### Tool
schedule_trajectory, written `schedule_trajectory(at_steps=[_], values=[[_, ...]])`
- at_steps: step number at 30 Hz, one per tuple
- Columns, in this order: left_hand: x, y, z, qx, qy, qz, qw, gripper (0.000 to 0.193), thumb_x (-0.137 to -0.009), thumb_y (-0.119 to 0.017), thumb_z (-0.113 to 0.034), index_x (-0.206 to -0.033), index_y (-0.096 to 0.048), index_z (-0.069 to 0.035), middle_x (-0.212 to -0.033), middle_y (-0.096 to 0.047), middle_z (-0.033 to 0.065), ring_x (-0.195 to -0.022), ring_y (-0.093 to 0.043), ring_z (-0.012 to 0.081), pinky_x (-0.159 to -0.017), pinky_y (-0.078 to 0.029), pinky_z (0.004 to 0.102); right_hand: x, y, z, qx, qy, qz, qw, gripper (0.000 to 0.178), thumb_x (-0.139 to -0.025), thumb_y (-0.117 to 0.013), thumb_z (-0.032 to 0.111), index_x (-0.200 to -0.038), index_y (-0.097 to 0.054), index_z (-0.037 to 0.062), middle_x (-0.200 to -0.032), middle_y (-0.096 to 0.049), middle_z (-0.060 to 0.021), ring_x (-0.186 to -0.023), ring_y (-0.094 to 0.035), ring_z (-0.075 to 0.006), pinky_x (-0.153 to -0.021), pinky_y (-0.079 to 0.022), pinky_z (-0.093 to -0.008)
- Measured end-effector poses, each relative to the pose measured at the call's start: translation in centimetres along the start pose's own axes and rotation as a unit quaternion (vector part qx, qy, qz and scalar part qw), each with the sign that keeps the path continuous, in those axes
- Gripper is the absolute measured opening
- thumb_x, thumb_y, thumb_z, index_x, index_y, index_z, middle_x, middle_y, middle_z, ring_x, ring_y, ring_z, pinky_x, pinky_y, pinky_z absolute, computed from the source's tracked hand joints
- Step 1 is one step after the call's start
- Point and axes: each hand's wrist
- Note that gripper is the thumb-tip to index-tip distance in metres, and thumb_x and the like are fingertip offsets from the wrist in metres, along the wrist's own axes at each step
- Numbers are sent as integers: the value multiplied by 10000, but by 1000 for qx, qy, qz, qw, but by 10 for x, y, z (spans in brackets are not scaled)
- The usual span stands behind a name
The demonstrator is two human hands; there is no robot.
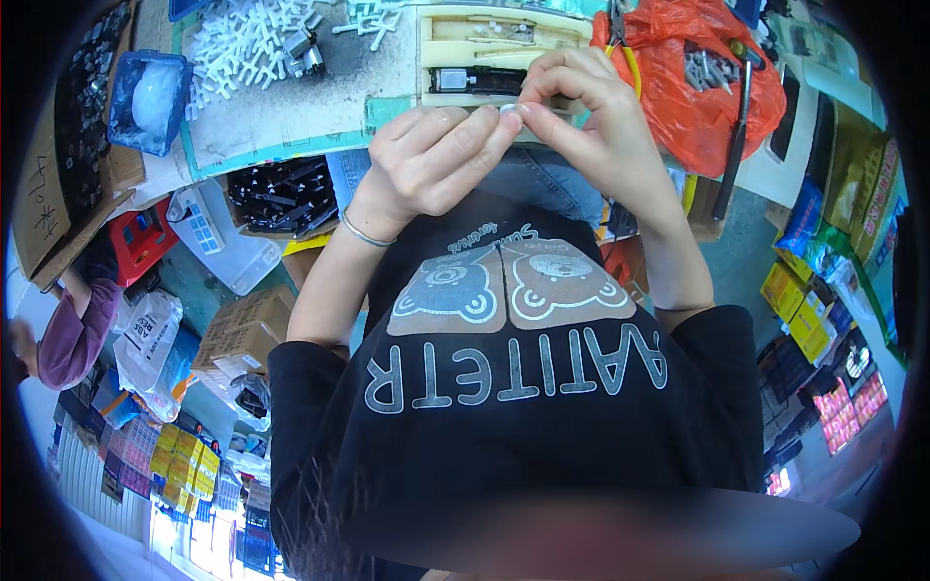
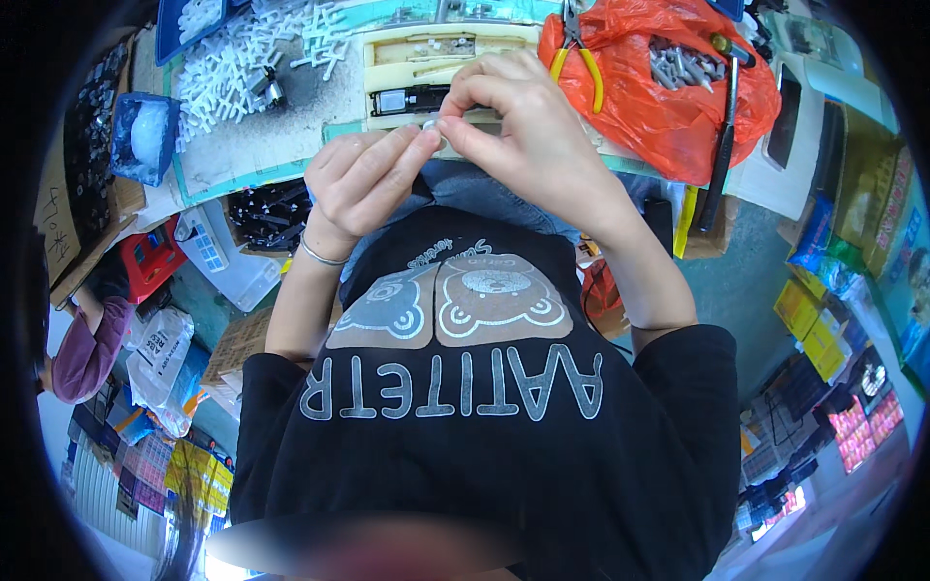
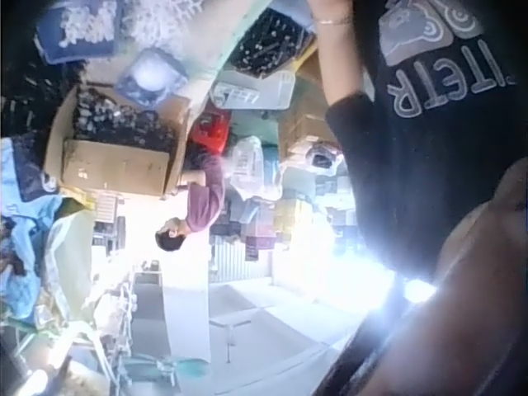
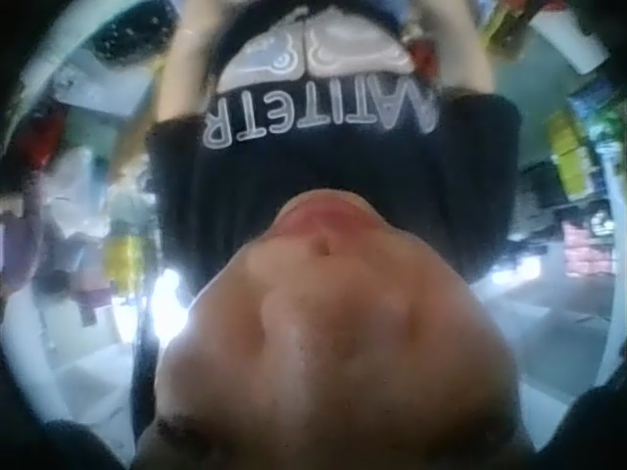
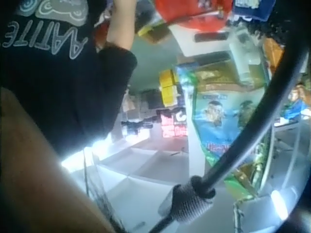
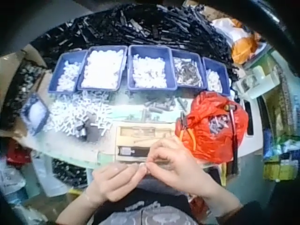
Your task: The person assembles small electronic components by inserting white plastic parts, small screws, and metal pins into a black plastic housing using pliers, tweezers, and an assembly fixture.
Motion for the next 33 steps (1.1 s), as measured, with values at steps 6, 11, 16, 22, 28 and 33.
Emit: schedule_trajectory(at_steps=[6, 11, 16, 22, 28, 33], values=[[18, -10, 17, -25, 102, 0, 994, 241, -687, -693, -131, -920, -670, -71, -921, -635, 43, -816, -609, 189, -668, -485, 322, -17, -28, -33, 281, 196, -69, 937, 113, -738, -663, 174, -823, -602, 132, -1008, -559, -1, -1021, -463, -189, -934, -260, -370], [23, -10, 21, -24, 97, 42, 994, 229, -700, -710, -156, -919, -665, -110, -939, -606, 28, -859, -587, 187, -732, -455, 329, -18, -32, -39, 346, 221, -84, 908, 112, -734, -665, 178, -816, -599, 139, -1013, -556, 14, -1029, -461, -169, -943, -254, -377], [15, -16, 24, -42, 97, 55, 993, 180, -694, -707, -203, -861, -667, -148, -853, -551, 5, -813, -553, 164, -725, -404, 324, -15, -29, -32, 375, 169, -59, 910, 135, -727, -673, 199, -832, -607, 145, -1028, -552, 21, -1063, -450, -163, -938, -253, -381], [-1, -19, 25, -53, 93, 55, 993, 197, -672, -691, -227, -586, -536, -143, -767, -497, -4, -770, -527, 163, -686, -366, 326, -56, 29, -13, 281, 147, -171, 933, 91, -751, -662, 116, -813, -610, 76, -800, -605, -43, -809, -575, -219, -779, -410, -348], [-33, 1, 39, 4, 136, 13, 991, 128, -709, -686, -222, -681, -603, -128, -708, -496, 2, -649, -497, 173, -623, -343, 322, -116, 103, -56, 578, -26, -177, 796, 133, -729, -670, 202, -785, -669, 80, -917, -593, -117, -971, -498, -312, -833, -380, -430], [-55, 25, 106, -82, 204, -32, 975, 90, -760, -675, -136, -801, -665, -57, -739, -612, 45, -664, -590, 172, -612, -413, 311, -136, 98, -68, 544, -31, -179, 820, 133, -690, -677, 211, -756, -691, 97, -867, -600, -112, -965, -498, -314, -837, -358, -458]])
Point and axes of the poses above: each hand's wrist, its own x-axis away from the middle knuckle, its own y-axis out of the back of the hand, z = x × y
